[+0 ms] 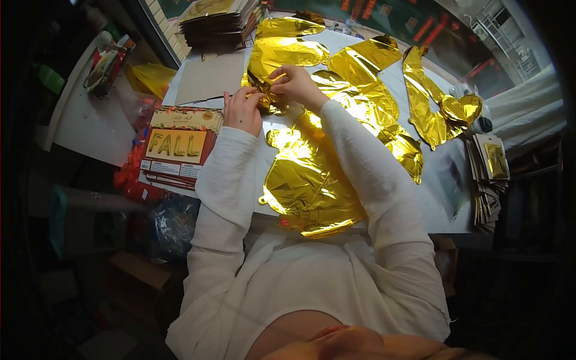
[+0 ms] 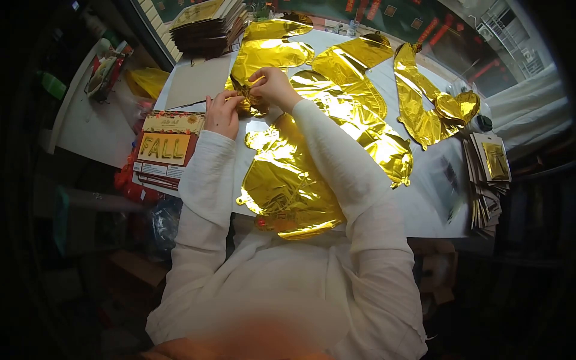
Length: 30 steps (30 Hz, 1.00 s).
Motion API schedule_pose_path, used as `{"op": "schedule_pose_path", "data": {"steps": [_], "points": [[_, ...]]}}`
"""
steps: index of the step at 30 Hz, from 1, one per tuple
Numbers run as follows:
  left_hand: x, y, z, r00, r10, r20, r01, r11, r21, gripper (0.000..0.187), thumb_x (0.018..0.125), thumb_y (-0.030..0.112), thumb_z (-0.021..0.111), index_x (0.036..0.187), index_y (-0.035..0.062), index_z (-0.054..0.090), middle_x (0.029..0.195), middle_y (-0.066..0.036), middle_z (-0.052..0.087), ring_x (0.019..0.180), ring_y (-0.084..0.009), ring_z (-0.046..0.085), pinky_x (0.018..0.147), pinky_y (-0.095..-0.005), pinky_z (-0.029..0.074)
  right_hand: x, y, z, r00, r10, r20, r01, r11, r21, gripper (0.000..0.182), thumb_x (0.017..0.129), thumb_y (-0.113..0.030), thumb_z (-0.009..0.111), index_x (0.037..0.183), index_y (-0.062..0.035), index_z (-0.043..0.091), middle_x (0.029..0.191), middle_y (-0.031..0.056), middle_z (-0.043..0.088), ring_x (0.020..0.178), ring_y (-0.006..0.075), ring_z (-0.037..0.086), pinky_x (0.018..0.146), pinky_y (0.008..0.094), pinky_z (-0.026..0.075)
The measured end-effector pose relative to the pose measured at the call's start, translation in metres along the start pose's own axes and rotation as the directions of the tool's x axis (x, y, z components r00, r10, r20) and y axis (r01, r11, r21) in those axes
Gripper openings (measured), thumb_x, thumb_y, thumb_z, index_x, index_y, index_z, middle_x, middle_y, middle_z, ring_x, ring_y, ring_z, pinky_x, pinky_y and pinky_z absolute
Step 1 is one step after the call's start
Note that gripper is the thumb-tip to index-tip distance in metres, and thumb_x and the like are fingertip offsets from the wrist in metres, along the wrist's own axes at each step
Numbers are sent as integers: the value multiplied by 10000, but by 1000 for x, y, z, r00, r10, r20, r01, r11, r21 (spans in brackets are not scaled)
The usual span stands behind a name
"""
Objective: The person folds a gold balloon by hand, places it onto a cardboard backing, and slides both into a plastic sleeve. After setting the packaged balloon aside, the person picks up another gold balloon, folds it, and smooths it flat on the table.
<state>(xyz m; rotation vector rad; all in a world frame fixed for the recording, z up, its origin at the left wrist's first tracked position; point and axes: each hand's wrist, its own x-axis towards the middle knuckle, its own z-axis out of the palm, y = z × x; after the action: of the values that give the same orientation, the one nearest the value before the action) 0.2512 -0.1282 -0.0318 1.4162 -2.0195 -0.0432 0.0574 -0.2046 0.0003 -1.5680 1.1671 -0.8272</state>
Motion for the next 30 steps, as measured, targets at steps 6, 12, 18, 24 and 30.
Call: {"op": "schedule_pose_path", "data": {"steps": [6,12,18,24,30], "points": [[-4,8,20,994,-28,107,10,986,165,550,923,220,536,1428,4,547,1619,-141,397,1532,-284,329,1253,-641,101,12,3,-2,995,-97,-17,97,995,-9,349,820,-35,755,1165,22,750,935,121,773,832,156,733,708,297,577],[-4,13,20,965,-116,236,54,966,254,632,978,338,528,1513,12,442,1634,-138,393,1529,-244,343,1223,-695,-32,25,-27,-26,998,-61,0,59,964,260,142,891,-29,681,1018,21,720,894,99,743,847,185,725,749,307,575],[-3,14,17,972,-114,204,71,976,208,581,986,340,540,1496,70,474,1585,-116,457,1487,-237,405,1226,-699,-12,23,-79,-105,983,-9,-184,161,528,834,127,944,-109,625,1012,-3,646,1040,178,708,1020,328,691,942,433,580],[-1,18,13,970,-137,200,92,971,220,553,995,328,524,1491,85,505,1540,-80,504,1445,-220,447,1243,-672,6,15,-79,-221,784,-607,130,-91,94,991,219,1002,-215,571,973,-68,731,885,100,764,892,253,743,833,450,604],[-1,17,15,975,-129,182,94,977,190,537,999,357,520,1461,85,533,1499,-108,539,1417,-251,471,1245,-675,26,-63,-106,-272,915,-394,-82,237,364,901,320,1015,-172,550,1235,33,660,1231,212,704,1172,376,651,1054,507,493]]}}
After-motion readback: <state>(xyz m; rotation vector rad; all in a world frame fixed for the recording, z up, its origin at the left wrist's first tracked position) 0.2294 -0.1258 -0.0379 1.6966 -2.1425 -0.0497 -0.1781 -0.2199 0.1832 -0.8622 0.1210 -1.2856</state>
